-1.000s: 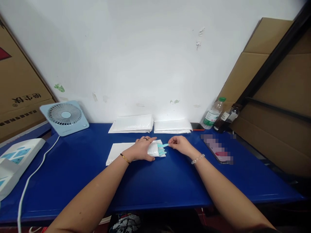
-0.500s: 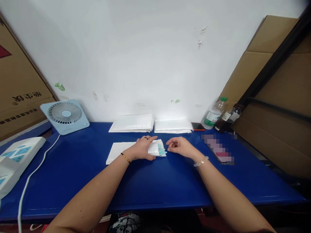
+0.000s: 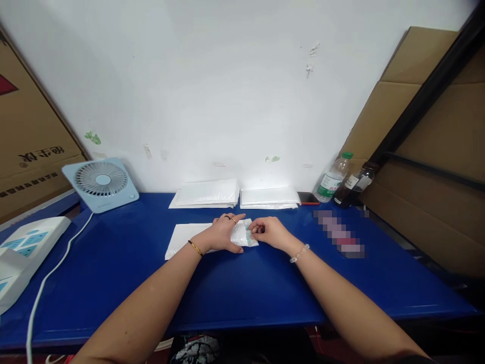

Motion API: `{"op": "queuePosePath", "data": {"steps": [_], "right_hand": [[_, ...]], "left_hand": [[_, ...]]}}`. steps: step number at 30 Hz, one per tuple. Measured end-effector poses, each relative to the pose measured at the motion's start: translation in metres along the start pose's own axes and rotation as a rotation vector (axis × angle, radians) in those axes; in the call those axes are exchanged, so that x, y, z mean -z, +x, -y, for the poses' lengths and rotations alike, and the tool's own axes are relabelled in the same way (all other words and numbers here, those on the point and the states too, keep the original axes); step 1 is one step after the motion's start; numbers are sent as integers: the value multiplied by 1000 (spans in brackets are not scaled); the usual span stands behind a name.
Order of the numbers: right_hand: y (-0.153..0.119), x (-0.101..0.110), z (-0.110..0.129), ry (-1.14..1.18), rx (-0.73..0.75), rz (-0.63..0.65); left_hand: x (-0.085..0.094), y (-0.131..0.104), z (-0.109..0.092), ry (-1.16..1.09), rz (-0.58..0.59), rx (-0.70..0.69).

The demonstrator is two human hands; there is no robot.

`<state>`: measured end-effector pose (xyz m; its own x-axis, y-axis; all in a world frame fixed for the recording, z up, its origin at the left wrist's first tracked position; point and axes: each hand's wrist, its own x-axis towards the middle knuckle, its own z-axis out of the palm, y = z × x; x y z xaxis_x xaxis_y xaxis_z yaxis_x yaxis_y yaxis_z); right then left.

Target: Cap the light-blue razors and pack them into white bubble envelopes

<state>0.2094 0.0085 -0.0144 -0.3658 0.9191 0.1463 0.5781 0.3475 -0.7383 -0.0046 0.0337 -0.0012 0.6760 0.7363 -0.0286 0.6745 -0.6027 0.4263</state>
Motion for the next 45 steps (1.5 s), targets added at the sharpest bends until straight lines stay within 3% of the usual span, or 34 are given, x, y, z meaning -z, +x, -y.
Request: {"op": "queuePosePath", "data": {"steps": [4, 9, 15, 20, 24, 29, 33, 37, 41, 43, 45], "right_hand": [[1, -6, 11, -17, 65, -7], [-4, 0, 4, -111, 28, -163], [-5, -5, 4, 25, 60, -2], [-7, -1, 5, 6, -33, -56], [-9, -2, 7, 109, 12, 77], [-11, 1, 11, 50, -103, -17], [-14, 3, 14, 172, -76, 111], [-15, 4, 17, 195, -88, 127], [-16, 6, 21, 301, -84, 245], [-15, 7, 19, 264, -73, 184], [-12, 8, 14, 109, -94, 11]], "left_hand": [[-2, 1, 1, -9, 2, -11], [-2, 1, 0, -3, -2, -14], [-3, 1, 0, -4, 1, 4], [-3, 1, -1, 0, -5, 4], [-3, 1, 0, -2, -11, 10], [-4, 1, 1, -4, -15, -8], [-5, 1, 3, 4, -22, -12], [-6, 1, 3, -2, -27, -24], [-6, 1, 4, -14, -20, -18], [-2, 1, 5, -22, -9, -13], [4, -1, 7, -32, -7, 5]]}}
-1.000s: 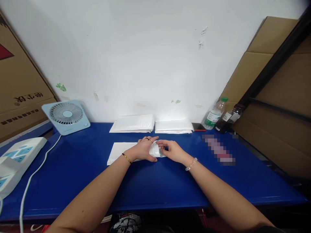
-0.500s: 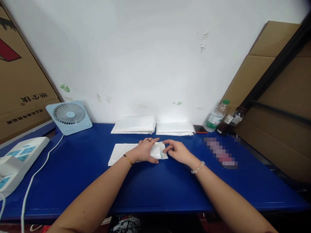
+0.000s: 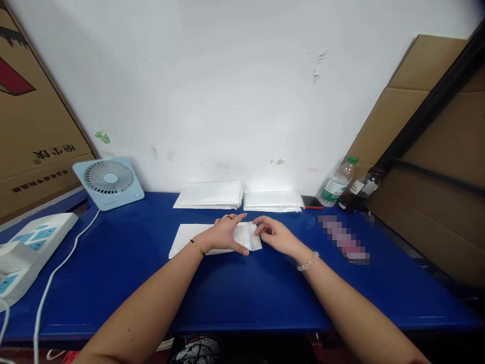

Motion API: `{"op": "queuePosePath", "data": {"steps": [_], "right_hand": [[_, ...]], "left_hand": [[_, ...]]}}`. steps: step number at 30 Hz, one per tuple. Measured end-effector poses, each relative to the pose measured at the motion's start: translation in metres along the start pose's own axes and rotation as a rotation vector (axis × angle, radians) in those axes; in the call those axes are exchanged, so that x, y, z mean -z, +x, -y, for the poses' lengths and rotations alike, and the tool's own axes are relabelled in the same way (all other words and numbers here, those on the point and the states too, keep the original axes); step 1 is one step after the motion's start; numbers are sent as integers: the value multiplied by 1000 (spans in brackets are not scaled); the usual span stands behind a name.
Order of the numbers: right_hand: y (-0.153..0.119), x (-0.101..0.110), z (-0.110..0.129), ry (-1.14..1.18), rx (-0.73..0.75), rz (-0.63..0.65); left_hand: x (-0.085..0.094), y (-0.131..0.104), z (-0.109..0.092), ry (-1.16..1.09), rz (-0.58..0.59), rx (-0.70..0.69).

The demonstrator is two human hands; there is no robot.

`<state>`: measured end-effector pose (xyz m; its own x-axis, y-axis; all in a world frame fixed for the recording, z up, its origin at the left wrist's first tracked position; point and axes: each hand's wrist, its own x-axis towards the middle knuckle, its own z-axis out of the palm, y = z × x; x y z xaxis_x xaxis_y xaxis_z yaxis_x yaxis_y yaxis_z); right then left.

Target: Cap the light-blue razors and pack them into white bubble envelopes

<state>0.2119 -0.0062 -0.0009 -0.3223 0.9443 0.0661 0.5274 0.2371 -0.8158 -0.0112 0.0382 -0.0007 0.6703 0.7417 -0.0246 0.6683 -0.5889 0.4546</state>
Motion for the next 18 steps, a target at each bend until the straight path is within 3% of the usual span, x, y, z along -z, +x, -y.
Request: {"op": "queuePosePath", "data": {"steps": [3, 7, 12, 15, 18], "right_hand": [[7, -3, -11, -249, -44, -156], [14, -14, -16, -365, -54, -104], [17, -5, -20, -338, -104, -123], [15, 10, -26, -267, -172, -192], [10, 15, -24, -189, -113, -174]], "left_hand": [[9, -4, 2, -16, -43, 30], [9, -5, 0, 18, -58, 3], [0, -4, -10, 39, -140, -93], [-5, -3, -18, 30, -84, -192], [-10, -2, -24, 65, -55, -233]]}}
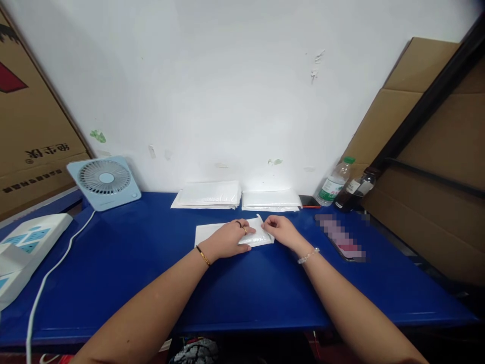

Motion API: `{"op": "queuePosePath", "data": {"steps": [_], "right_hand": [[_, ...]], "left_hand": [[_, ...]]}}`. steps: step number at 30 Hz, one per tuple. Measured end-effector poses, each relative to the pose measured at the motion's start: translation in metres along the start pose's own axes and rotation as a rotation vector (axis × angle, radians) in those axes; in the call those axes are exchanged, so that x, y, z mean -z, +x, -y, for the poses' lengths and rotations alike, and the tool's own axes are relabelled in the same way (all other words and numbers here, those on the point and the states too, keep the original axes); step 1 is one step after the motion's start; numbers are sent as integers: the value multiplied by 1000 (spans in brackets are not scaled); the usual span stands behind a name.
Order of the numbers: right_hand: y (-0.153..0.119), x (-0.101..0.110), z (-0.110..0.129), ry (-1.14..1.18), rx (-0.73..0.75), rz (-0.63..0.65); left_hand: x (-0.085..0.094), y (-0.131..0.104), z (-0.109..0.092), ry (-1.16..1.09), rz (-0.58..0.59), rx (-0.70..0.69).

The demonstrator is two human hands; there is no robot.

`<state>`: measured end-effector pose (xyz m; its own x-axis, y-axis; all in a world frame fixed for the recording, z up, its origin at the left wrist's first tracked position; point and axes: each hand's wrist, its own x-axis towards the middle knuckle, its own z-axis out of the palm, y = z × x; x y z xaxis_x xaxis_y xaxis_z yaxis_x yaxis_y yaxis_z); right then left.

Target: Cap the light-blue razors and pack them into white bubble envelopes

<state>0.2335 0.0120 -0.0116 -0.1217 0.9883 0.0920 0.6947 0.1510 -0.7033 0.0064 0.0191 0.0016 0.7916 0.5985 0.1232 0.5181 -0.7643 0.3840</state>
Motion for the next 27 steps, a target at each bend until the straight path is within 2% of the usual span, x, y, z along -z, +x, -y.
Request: {"op": "queuePosePath", "data": {"steps": [5, 7, 10, 13, 17, 22, 27], "right_hand": [[-14, 6, 13, 7, 224, 178], [-18, 12, 15, -6, 266, 233], [-20, 21, 12, -28, 216, 249], [-17, 26, 4, -55, 44, 268], [-13, 30, -4, -136, -121, 287], [-8, 25, -8, -121, -165, 168], [-2, 11, -9, -174, -56, 110]], "left_hand": [[2, 0, -3, 99, -5, -2], [3, 0, -3, 141, 10, -3], [2, 0, -4, 156, -24, -28], [-4, 1, -7, 162, -57, -68], [-11, 4, -11, 182, 6, -125], [-15, 5, -13, 206, 15, -112], [-19, 12, -17, 246, -77, -119]]}}
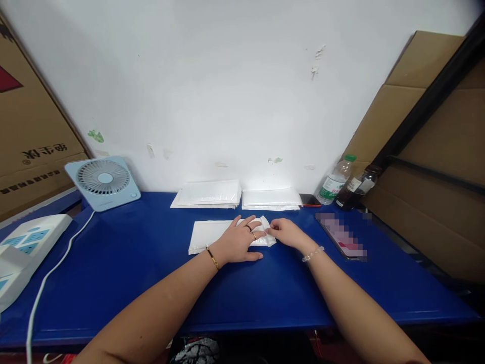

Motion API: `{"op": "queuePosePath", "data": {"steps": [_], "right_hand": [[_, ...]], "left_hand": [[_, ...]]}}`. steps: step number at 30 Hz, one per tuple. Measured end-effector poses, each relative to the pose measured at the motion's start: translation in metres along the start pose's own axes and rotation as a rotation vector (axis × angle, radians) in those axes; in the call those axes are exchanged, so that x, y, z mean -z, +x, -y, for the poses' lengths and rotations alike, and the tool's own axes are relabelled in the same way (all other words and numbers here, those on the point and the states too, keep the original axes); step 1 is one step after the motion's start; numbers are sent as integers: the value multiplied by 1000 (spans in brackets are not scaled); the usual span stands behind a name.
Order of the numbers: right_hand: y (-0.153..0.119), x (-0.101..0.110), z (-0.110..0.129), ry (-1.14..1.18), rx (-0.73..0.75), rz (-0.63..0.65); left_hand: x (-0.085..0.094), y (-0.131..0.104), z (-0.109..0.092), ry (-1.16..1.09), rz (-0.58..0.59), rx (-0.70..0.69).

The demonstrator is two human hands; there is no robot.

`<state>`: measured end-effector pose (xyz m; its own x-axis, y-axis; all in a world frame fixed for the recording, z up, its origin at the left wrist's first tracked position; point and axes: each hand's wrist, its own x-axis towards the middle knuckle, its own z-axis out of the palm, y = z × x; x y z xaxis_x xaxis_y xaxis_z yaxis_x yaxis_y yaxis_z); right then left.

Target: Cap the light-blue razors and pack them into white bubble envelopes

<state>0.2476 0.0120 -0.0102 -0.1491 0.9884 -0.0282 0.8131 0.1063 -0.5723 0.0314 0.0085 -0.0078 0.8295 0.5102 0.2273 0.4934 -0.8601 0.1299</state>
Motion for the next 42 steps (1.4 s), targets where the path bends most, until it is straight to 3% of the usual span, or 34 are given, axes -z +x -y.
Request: {"op": "queuePosePath", "data": {"steps": [5, 11, 16, 20, 25, 31, 38, 42], "right_hand": [[3, -2, -1, 40, 34, 51], [3, 5, -9, 197, -51, -50], [-1, 5, -6, 295, -122, 7], [-8, 7, 2, 285, 84, 117], [-13, 12, 3, 92, 340, 132], [-11, 6, 7, -37, 445, -30], [-6, 9, 6, 410, 278, -350], [-6, 9, 6, 492, 251, -313]], "left_hand": [[-2, 12, -3, 49, -49, 40], [-5, -1, 16, -66, 10, 164], [-6, -5, 17, -57, 59, 49], [-3, 1, 8, -37, 43, 19], [2, 3, 6, -37, 46, 21], [11, 3, 7, -37, 51, 99], [40, -15, 31, -56, -37, 387], [53, -20, 37, -282, -27, 411]]}}
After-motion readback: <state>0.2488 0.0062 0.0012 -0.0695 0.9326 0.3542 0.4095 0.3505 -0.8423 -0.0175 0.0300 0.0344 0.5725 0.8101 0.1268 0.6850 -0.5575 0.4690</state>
